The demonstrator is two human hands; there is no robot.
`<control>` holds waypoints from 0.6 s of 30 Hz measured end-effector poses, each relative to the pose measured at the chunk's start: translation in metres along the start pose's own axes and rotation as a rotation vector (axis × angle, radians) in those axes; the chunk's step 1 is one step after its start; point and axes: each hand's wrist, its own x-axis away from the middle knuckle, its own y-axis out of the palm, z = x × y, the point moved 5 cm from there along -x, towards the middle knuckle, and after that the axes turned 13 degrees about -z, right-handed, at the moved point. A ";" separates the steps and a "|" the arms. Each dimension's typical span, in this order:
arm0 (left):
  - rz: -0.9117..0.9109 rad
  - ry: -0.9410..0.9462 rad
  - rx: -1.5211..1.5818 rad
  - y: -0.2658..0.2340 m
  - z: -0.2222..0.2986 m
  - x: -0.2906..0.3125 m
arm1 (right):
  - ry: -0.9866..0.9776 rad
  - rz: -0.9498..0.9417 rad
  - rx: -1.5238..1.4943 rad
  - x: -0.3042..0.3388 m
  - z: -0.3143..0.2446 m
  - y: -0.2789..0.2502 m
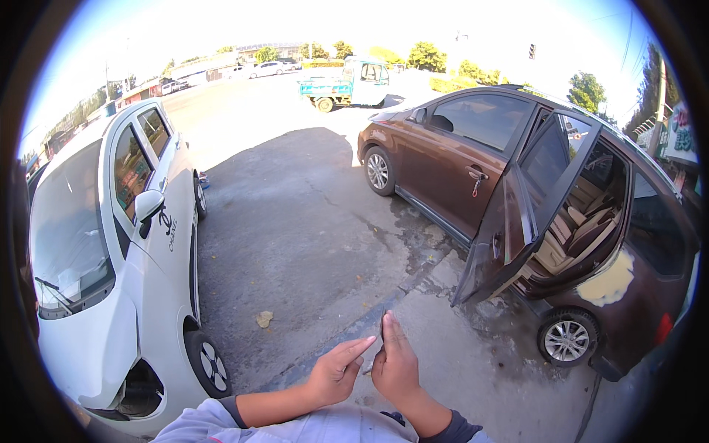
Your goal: The person retrieves sanding sheets and a small container from the ground, then repeatedly folds and unfolds the sanding sheets while standing between two parked cars. The person places the container on the roof of a white car and later holds it while continuing to handle the sanding sheets.
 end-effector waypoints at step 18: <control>0.064 -0.193 0.125 -0.008 -0.019 0.007 | -0.119 -0.120 0.046 0.037 -0.022 0.020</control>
